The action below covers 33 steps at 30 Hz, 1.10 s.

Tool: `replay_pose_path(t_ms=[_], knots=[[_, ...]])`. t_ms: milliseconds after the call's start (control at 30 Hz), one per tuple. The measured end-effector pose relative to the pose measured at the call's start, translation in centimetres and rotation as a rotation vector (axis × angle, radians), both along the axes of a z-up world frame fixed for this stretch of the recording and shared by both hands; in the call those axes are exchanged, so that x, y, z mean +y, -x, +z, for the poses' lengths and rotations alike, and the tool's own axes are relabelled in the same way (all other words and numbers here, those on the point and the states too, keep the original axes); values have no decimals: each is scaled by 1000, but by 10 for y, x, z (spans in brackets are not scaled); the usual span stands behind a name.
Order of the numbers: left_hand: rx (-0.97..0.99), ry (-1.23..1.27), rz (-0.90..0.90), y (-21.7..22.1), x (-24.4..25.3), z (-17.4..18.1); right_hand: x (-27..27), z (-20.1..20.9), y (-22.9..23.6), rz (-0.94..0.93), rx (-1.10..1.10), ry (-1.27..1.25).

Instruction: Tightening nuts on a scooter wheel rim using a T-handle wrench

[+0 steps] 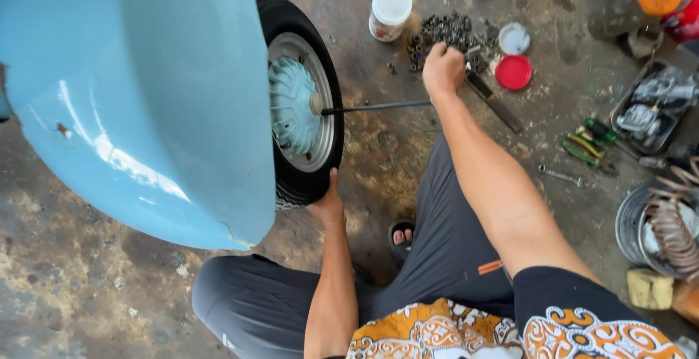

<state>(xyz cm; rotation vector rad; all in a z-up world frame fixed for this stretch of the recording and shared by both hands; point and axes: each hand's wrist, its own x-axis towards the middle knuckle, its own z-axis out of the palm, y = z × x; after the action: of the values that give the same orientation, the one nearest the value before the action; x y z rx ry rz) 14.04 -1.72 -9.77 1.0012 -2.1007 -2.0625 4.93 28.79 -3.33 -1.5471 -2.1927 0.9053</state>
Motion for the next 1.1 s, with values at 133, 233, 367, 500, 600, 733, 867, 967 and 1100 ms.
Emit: replay_pose_path(t_ms=[133, 233, 367, 500, 600, 733, 867, 967, 1100], knots=[[223, 149, -208, -18, -14, -38, 28, -57, 2, 6, 71, -275], [264, 158, -177, -10, -11, -27, 20, -46, 4, 4, 97, -319], [-75, 74, -11, -3, -3, 2, 2, -24, -6, -8, 174, -310], [-119, 170, -15, -1, -14, 6, -12, -9, -3, 114, 417, -521], [-218, 127, -74, -20, -32, -33, -31, 12, -18, 271, 468, -670], [-127, 113, -57, -10, -18, -21, -29, 21, -37, 448, 545, -654], [-68, 129, 8, -14, -16, -6, 0, 15, -59, 726, 580, -131], [-32, 137, 67, -19, -20, -11, 30, 9, -60, 864, 437, 139], [33, 138, 107, -20, -1, 17, 27, 25, -77, 872, 574, 466]])
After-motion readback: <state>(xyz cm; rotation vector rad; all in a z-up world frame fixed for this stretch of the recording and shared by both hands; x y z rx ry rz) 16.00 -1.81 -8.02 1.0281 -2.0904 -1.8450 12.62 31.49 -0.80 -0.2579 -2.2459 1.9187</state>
